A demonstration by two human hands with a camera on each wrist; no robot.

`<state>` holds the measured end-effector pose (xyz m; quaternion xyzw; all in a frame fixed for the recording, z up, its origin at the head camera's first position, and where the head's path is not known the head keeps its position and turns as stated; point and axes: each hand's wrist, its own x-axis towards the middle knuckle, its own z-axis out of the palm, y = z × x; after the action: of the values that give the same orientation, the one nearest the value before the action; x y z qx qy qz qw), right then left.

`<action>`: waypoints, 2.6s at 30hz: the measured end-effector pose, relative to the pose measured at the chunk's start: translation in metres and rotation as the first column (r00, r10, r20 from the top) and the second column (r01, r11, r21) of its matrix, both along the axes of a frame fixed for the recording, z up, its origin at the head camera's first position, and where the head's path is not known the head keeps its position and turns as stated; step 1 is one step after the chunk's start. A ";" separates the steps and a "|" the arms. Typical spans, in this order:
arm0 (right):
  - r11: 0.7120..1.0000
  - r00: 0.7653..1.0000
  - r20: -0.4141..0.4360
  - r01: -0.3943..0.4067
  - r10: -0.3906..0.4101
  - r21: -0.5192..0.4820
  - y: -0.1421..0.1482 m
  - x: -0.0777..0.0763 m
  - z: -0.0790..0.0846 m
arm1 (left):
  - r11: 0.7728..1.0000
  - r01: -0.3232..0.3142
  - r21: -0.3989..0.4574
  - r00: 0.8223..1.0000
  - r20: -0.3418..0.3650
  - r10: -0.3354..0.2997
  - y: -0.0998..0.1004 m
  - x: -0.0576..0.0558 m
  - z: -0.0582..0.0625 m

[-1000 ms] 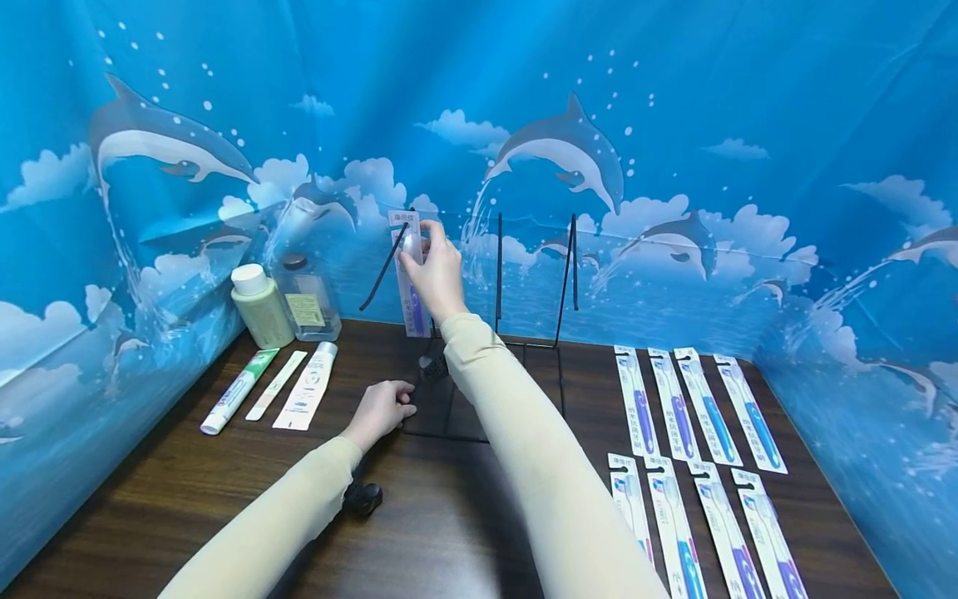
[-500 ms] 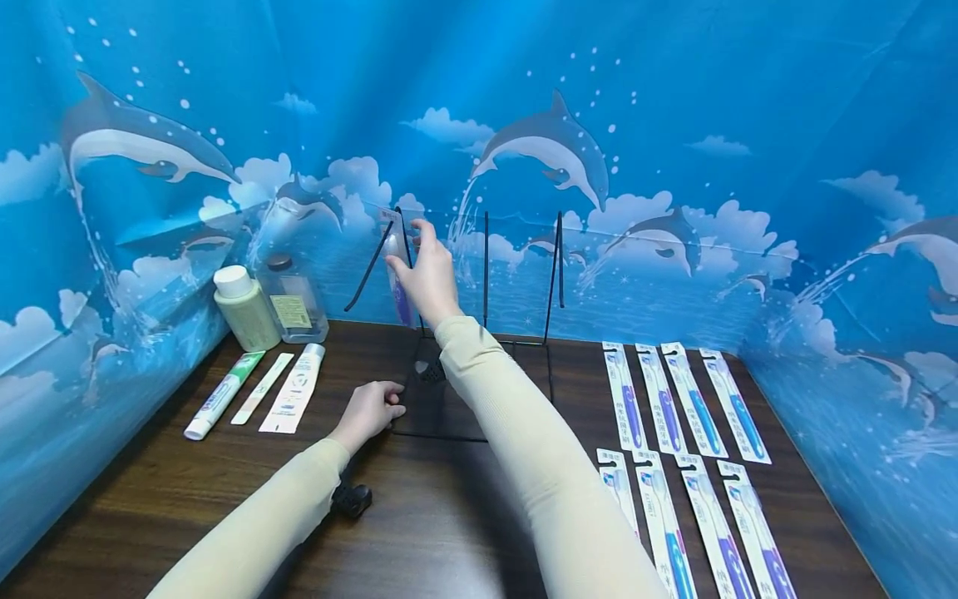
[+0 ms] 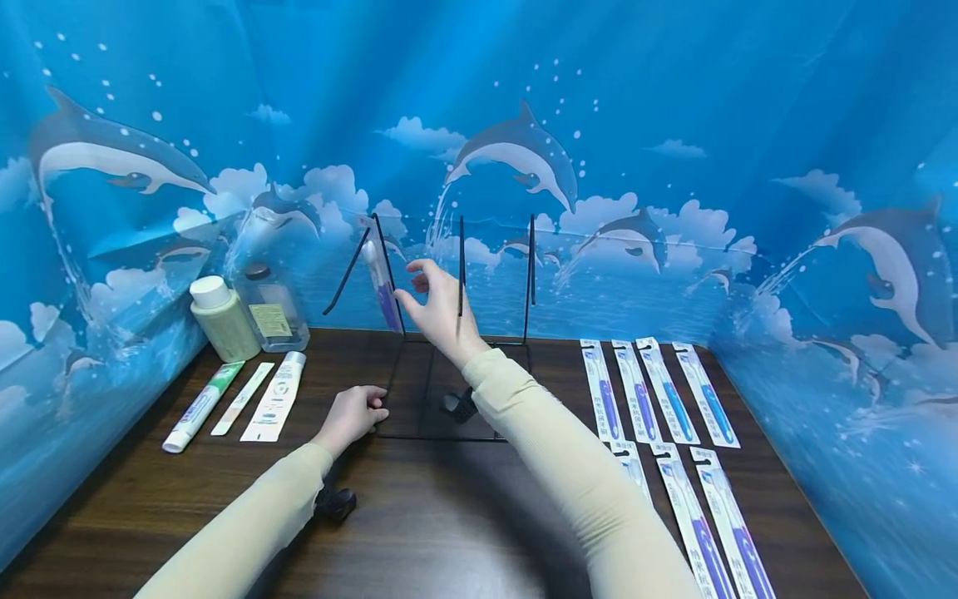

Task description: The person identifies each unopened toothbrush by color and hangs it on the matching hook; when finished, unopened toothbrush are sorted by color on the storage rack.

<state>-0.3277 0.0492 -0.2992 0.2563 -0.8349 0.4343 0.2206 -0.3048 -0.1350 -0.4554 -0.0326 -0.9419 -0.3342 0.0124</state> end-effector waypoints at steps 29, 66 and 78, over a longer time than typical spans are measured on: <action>0.912 0.929 0.075 0.335 -0.361 0.235 0.184 0.014 -0.072 | 1.000 0.001 0.009 1.000 0.004 -0.001 -0.001 0.001 0.001; 0.797 0.753 0.321 0.424 -0.574 0.430 0.268 -0.064 -0.149 | 0.998 -0.003 -0.068 0.999 -0.041 0.000 0.000 -0.002 -0.003; 0.776 0.689 0.380 0.449 -0.617 0.443 0.260 -0.066 -0.150 | 0.998 -0.002 -0.070 0.999 -0.054 -0.002 -0.002 -0.001 -0.004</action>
<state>-0.3939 0.3095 -0.4494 -0.0925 -0.9582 0.2622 0.0679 -0.3056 -0.1370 -0.4598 -0.0419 -0.9524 -0.2998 0.0367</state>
